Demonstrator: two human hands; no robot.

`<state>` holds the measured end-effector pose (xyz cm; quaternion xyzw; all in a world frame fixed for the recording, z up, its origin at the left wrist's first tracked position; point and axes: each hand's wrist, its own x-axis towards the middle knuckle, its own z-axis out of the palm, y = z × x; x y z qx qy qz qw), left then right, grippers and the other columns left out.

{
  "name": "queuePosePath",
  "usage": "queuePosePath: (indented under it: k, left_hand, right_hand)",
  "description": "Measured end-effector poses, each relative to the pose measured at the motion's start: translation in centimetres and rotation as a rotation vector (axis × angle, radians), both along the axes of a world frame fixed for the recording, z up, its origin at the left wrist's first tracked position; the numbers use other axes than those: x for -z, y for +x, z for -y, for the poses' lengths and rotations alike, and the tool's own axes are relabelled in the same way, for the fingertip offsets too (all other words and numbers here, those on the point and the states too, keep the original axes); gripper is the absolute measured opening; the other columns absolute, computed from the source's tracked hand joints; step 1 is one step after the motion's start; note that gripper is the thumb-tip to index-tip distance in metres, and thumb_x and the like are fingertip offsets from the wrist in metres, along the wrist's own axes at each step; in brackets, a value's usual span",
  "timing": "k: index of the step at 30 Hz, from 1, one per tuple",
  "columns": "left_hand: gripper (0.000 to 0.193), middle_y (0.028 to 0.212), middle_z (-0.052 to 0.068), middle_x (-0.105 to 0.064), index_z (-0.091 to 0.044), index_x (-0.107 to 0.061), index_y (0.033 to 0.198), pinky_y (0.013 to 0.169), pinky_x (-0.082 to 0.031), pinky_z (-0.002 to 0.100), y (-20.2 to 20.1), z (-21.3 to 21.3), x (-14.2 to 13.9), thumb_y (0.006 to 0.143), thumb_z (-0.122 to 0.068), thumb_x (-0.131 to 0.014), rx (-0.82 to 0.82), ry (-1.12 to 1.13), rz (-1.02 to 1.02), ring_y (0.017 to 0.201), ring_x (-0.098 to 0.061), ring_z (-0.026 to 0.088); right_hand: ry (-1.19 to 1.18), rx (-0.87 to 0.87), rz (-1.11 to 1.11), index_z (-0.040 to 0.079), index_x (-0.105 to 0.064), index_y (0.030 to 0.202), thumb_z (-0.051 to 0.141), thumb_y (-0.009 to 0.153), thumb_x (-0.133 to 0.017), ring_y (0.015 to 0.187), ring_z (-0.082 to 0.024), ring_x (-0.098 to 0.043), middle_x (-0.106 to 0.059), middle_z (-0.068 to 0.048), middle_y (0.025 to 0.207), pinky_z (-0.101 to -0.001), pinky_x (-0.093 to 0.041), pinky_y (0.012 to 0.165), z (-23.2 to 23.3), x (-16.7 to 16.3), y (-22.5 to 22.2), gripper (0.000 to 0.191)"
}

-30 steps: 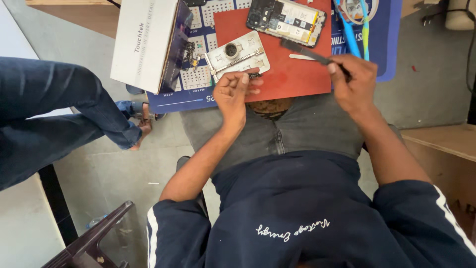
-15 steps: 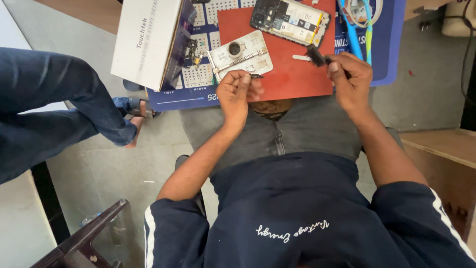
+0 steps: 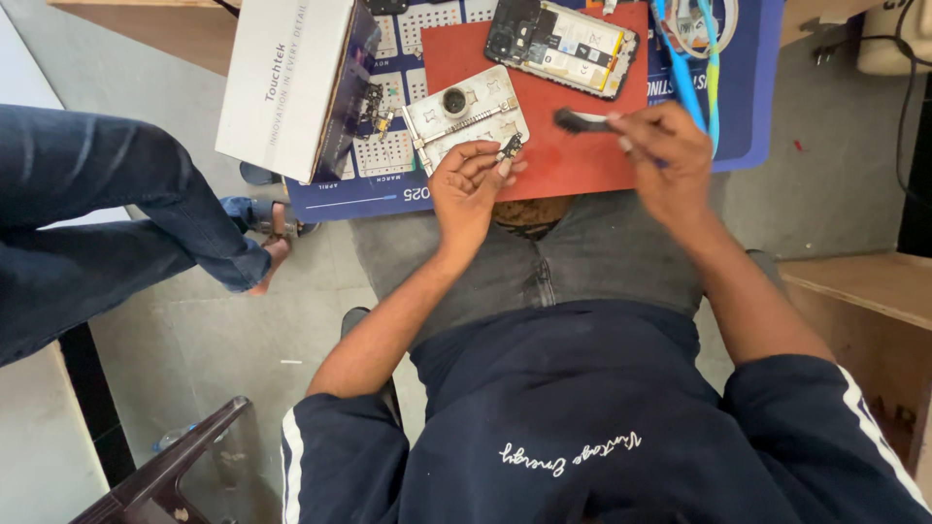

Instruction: The person uses a screwdriver to remove screws from a small electronic component, then cleans it with a liquid from a bottle and a brush. They then use tweezers to handle the component and place it into a disassembled phone chassis.

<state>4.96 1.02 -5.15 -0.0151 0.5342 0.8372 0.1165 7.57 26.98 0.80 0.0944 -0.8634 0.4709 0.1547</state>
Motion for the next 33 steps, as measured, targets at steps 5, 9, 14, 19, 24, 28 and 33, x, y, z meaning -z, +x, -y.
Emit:
queuePosePath:
  k: [5,9,14,19,24,28,33]
  left_hand:
    - [0.031,0.114,0.02,-0.074,0.011,-0.064,0.128,0.086,-0.063,0.029,0.5,-0.5,0.9,0.097,0.008,-0.065,0.005,-0.078,0.028,0.102,-0.075,0.022]
    - [0.029,0.114,0.018,-0.074,0.011,-0.065,0.125,0.086,-0.064,0.03,0.1,-0.2,1.1,0.097,0.008,-0.065,0.001,-0.052,0.059,0.099,-0.075,0.021]
    - [0.027,0.114,0.017,-0.076,0.011,-0.066,0.123,0.085,-0.063,0.029,0.3,-0.3,0.8,0.097,0.006,-0.066,0.069,-0.049,0.104,0.102,-0.076,0.02]
    - [0.028,0.112,0.016,-0.076,0.01,-0.066,0.125,0.081,-0.063,0.028,0.5,-0.3,0.7,0.097,0.006,-0.067,0.079,-0.036,0.078,0.101,-0.076,0.021]
    - [0.028,0.116,0.016,-0.076,0.011,-0.066,0.125,0.085,-0.063,0.027,0.6,-0.2,0.5,0.097,0.006,-0.065,0.092,-0.027,0.073,0.106,-0.075,0.021]
    - [0.028,0.113,0.015,-0.076,0.009,-0.065,0.125,0.083,-0.063,0.026,1.0,-0.3,0.5,0.098,0.005,-0.067,0.116,-0.025,0.093,0.106,-0.076,0.022]
    - [0.029,0.114,0.016,-0.077,0.012,-0.067,0.125,0.086,-0.063,0.028,1.0,-0.2,0.7,0.097,0.006,-0.065,0.097,-0.073,0.037,0.104,-0.075,0.022]
  right_hand:
    - [0.498,-0.121,-0.154,0.018,-0.076,0.123,-0.001,0.085,-0.077,0.088,-0.023,-0.067,-0.066,-0.006,0.099,-0.0349,-0.053,0.072,3.3,-1.5,0.7,0.043]
    - [0.605,-0.145,-0.19,0.021,-0.077,0.123,0.002,0.083,-0.078,0.081,-0.021,-0.065,-0.065,-0.003,0.095,-0.0351,-0.052,0.065,4.3,-2.4,0.9,0.045]
    - [0.633,-0.087,-0.226,0.022,-0.077,0.127,0.0,0.084,-0.075,0.082,-0.02,-0.065,-0.064,-0.002,0.096,-0.0338,-0.052,0.064,4.2,-2.6,0.8,0.048]
    - [0.612,-0.084,-0.256,0.022,-0.076,0.128,0.0,0.084,-0.074,0.08,-0.019,-0.064,-0.064,-0.002,0.095,-0.0335,-0.053,0.063,4.6,-2.8,0.9,0.049]
    - [0.585,-0.127,-0.282,0.023,-0.077,0.123,0.0,0.084,-0.074,0.075,-0.019,-0.063,-0.064,-0.002,0.091,-0.0332,-0.052,0.059,4.5,-2.8,0.7,0.046]
    - [0.635,-0.035,-0.272,0.022,-0.076,0.119,0.004,0.089,-0.077,0.076,-0.02,-0.064,-0.065,-0.001,0.091,-0.0343,-0.05,0.058,4.4,-2.5,0.7,0.035]
    - [0.595,-0.151,-0.342,0.022,-0.076,0.123,-0.001,0.081,-0.072,0.077,-0.019,-0.066,-0.065,-0.003,0.091,-0.0326,-0.052,0.06,4.5,-2.2,0.5,0.047]
